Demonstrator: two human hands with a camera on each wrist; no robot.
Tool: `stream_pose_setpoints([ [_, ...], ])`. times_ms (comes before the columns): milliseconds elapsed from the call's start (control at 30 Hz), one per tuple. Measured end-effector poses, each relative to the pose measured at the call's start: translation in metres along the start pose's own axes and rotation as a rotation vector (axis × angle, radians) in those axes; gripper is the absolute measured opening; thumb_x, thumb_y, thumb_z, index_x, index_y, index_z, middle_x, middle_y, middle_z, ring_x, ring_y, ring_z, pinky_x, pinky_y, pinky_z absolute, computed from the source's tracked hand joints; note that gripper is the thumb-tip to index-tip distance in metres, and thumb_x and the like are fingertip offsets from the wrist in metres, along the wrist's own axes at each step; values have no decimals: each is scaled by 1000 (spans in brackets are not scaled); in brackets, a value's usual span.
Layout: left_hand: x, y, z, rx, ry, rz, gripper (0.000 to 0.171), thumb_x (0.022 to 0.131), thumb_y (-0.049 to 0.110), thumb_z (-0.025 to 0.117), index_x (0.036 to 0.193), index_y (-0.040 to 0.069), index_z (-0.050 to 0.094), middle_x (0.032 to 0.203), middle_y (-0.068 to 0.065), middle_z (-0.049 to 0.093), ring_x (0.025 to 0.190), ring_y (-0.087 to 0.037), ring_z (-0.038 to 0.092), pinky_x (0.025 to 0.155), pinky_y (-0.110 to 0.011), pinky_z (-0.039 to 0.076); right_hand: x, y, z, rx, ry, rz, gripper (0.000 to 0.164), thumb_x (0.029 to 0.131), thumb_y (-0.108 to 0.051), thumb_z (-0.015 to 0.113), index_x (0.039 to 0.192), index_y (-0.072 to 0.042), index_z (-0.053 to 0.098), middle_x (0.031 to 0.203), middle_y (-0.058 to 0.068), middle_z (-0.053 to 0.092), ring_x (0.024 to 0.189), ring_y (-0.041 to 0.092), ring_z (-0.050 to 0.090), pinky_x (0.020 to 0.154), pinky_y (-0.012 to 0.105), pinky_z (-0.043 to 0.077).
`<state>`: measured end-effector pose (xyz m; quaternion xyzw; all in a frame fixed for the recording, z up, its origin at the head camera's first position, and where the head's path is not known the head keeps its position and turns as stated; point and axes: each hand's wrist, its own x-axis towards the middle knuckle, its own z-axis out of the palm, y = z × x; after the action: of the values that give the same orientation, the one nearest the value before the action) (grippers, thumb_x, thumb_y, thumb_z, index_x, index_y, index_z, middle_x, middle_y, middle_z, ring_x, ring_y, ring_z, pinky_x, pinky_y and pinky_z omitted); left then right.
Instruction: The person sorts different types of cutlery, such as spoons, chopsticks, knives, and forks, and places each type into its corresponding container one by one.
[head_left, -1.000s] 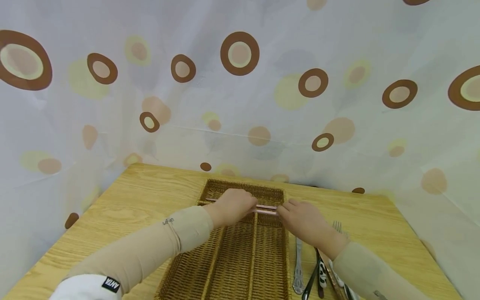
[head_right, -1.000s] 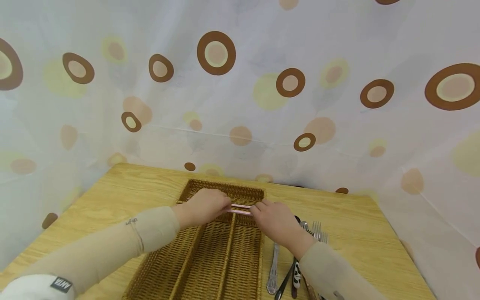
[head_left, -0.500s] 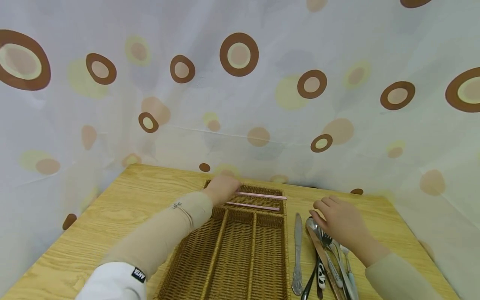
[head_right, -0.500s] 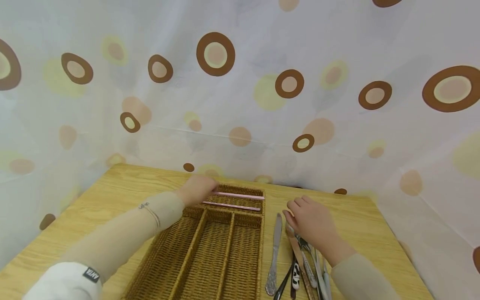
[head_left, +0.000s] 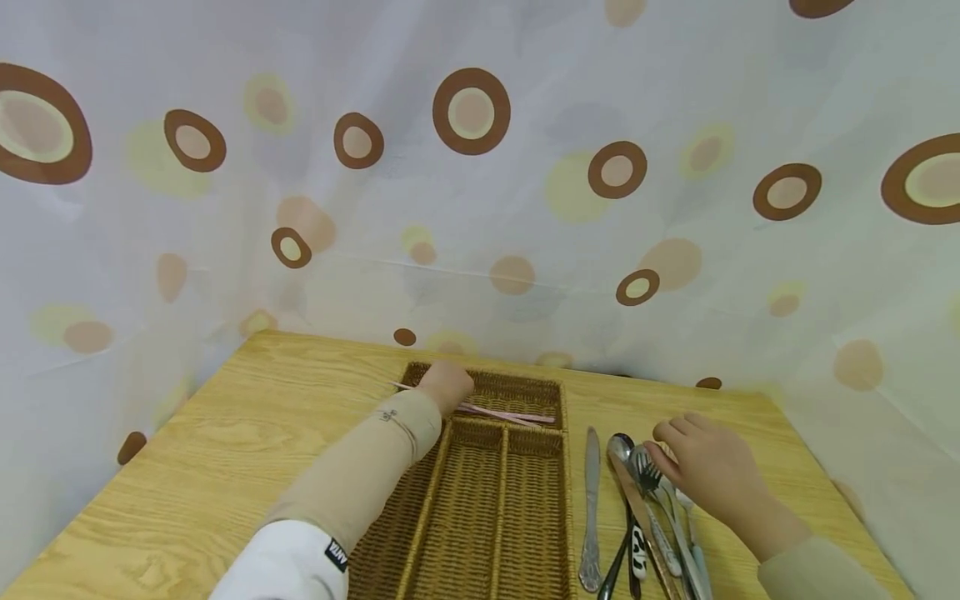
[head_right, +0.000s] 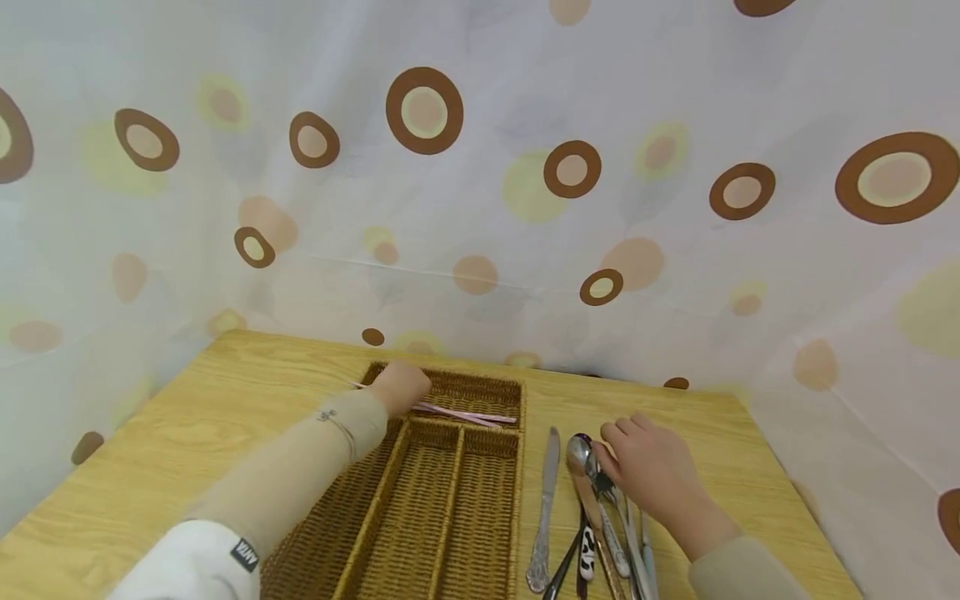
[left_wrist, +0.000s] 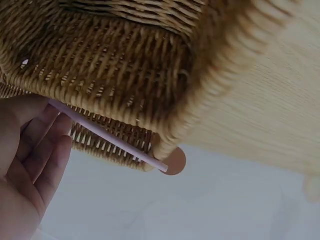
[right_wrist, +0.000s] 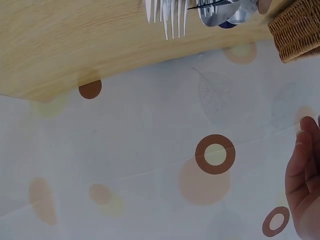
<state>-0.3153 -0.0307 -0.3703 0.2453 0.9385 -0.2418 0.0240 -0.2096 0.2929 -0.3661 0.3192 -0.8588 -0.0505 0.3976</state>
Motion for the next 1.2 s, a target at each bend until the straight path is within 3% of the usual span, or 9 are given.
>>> stream_pose_setpoints([
  [300,6,8,-6,-36,-20,-55,12,91,13,59,91,18,71,89,4,71,70,-7,63,53,-23,39,-8,-1,1,8,6,15,65,100,-49,12,66,-17,57,59,-7,53,53,10,44,42,19,29],
  [467,9,13,-8,-64,-53,-114,17,94,14,55,98,18,71,88,3,71,59,-6,52,52,-24,34,-13,-1,2,24,-33,18,67,99,-50,11,67,-17,59,60,-7,55,53,9,45,42,19,31],
  [533,9,15,-10,-80,-66,-138,18,94,15,54,101,19,70,87,4,70,58,-6,49,51,-24,33,-16,-2,2,34,-49,26,65,99,-50,13,68,-18,60,60,-7,55,53,8,46,43,19,32],
  [567,9,15,-11,-87,-70,-146,19,94,15,54,102,19,70,89,4,70,59,-6,50,51,-24,34,-17,-3,2,34,-65,36,58,100,-49,22,68,-18,60,59,-8,55,52,8,46,42,18,31],
  [667,9,17,-9,-107,-99,-168,21,94,16,54,108,20,69,95,3,71,67,-6,60,53,-23,39,-19,-6,-4,35,-184,106,32,94,-38,51,69,-20,59,56,-11,51,48,3,42,41,18,27],
  [767,7,17,-5,-160,-135,-186,23,93,16,56,112,19,68,99,2,71,72,-8,65,55,-25,42,-21,-9,-11,67,-401,220,17,81,-24,67,68,-23,56,53,-14,43,46,0,33,41,18,22],
  [900,5,15,-5,-231,-152,-203,23,93,15,55,112,17,68,96,1,71,63,-9,59,53,-26,41,-25,-12,-14,185,-692,397,23,87,-25,62,66,-23,51,53,-13,44,47,4,35,43,22,25],
  [1000,0,14,-8,-263,-105,-188,19,94,17,55,108,16,68,89,1,70,57,-8,52,52,-25,39,-31,-14,-11,331,-861,533,22,87,-25,61,67,-19,54,57,-8,50,50,9,41,46,26,31],
  [1200,-21,9,-11,-521,51,-118,19,95,22,53,79,14,61,59,2,51,48,-8,39,47,-24,32,-55,-15,-5,734,-1027,689,26,87,-23,62,66,-9,56,53,-3,45,48,9,39,49,25,35],
])
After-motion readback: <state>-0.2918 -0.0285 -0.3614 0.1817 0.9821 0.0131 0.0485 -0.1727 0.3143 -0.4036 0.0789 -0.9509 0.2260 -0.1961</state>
